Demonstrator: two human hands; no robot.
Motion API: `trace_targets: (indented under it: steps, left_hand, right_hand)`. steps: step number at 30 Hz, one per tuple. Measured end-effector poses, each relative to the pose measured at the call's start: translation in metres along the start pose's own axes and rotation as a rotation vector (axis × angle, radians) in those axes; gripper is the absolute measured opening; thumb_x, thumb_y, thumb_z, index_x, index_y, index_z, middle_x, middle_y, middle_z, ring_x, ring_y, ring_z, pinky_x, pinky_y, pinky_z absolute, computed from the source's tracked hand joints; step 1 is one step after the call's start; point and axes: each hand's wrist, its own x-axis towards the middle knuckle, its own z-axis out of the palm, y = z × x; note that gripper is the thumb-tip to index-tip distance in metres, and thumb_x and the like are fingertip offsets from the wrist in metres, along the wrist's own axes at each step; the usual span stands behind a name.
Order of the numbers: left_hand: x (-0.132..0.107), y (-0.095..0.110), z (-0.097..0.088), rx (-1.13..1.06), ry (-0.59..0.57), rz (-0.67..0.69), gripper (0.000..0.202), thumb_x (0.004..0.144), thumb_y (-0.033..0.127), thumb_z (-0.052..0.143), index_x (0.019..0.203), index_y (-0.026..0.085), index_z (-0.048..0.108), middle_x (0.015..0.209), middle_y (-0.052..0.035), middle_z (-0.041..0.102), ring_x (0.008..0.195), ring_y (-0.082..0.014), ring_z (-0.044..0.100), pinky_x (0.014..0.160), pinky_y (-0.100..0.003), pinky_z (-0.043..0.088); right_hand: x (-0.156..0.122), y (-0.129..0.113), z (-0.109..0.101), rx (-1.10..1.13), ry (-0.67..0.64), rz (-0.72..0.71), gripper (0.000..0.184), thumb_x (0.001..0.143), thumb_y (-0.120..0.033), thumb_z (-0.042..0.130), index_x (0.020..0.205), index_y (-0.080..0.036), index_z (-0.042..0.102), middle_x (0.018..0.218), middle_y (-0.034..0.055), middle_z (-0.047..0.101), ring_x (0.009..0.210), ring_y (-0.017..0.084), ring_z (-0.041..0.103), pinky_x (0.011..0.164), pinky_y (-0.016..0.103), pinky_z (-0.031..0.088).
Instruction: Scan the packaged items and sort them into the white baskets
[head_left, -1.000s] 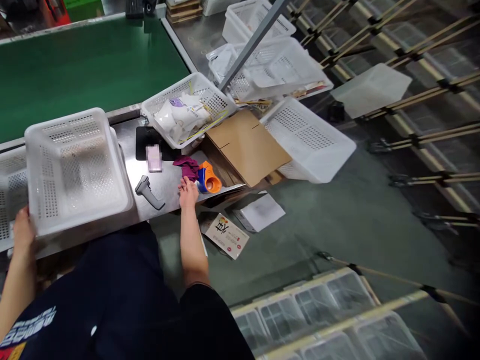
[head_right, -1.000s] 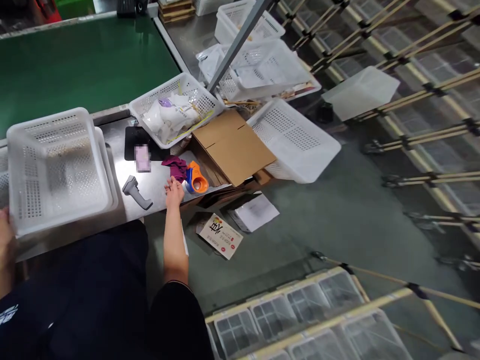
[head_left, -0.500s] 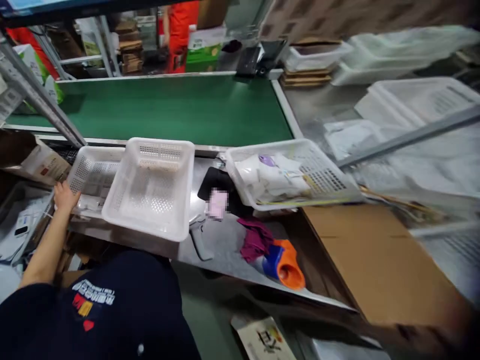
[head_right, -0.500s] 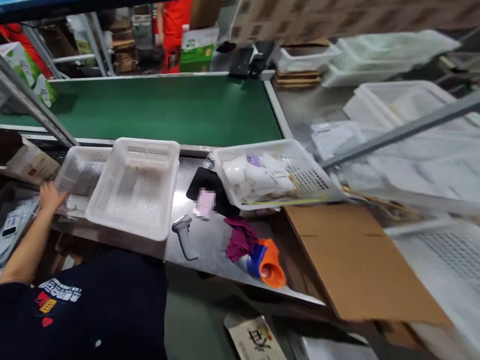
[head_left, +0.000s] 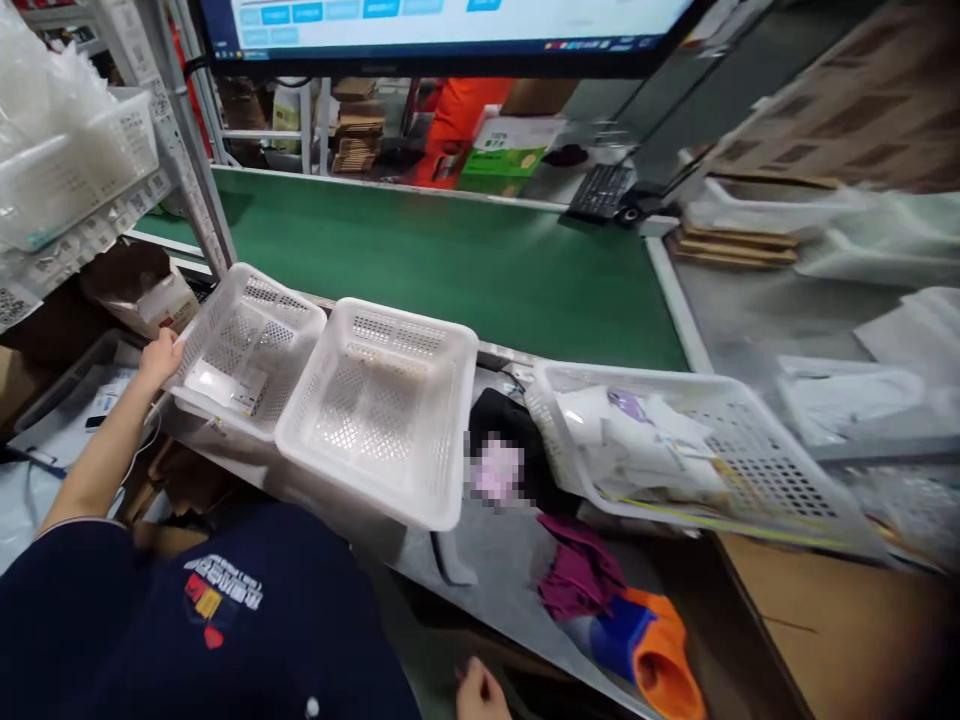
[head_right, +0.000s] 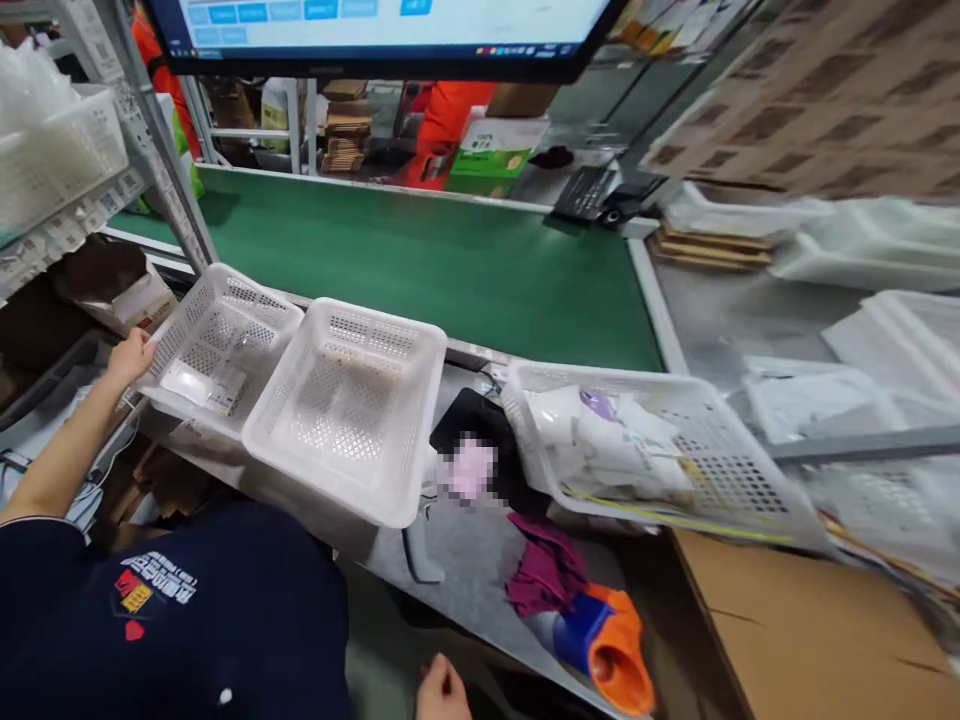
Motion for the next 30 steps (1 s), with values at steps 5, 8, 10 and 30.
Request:
trace_targets:
  steps: [5,8,10,30]
  left_hand:
    - [-0.044,0.018,-0.049,-0.099,0.263,0.034,0.053,0.105,0.041,0.048,0.151,0.016,0.055,0.123,-0.0213,0.078,0.112,-0.038,0.075,0.1,-0.046,0.054]
    - [-0.067,0.019,-0.079,-0.222,0.456,0.028,0.049,0.102,0.037,0.054,0.146,0.016,0.062,0.123,-0.0171,0.079,0.109,-0.032,0.076,0.101,-0.041,0.054]
    - [-0.076,0.02,-0.093,-0.329,0.595,0.066,0.045,0.101,0.036,0.056,0.139,0.016,0.068,0.119,-0.0141,0.08,0.105,-0.0277,0.077,0.1,-0.038,0.054]
    - [-0.135,0.209,0.03,-0.213,0.119,0.794,0.046,0.099,0.03,0.051,0.139,0.015,0.067,0.142,-0.0221,0.067,0.126,-0.0379,0.067,0.105,-0.051,0.057]
  right_hand:
    - [0.019,-0.042,-0.015,0.052,0.251,-0.055,0.047,0.078,-0.075,0.051,0.077,-0.032,0.067,0.073,0.0165,0.076,0.077,0.047,0.078,0.069,0.059,0.063]
    - [0.026,-0.083,-0.025,0.256,0.331,-0.152,0.052,0.079,-0.077,0.057,0.088,-0.028,0.074,0.084,0.0165,0.08,0.086,0.044,0.08,0.078,0.057,0.067]
    - [0.031,-0.114,-0.032,0.449,0.331,-0.221,0.06,0.08,-0.079,0.062,0.099,-0.024,0.077,0.093,0.0163,0.082,0.086,0.04,0.081,0.084,0.055,0.068]
    - [0.033,-0.122,-0.034,0.124,0.046,-0.123,0.069,0.089,-0.073,0.048,0.109,-0.013,0.077,0.109,0.0227,0.079,0.105,0.038,0.074,0.097,0.046,0.056]
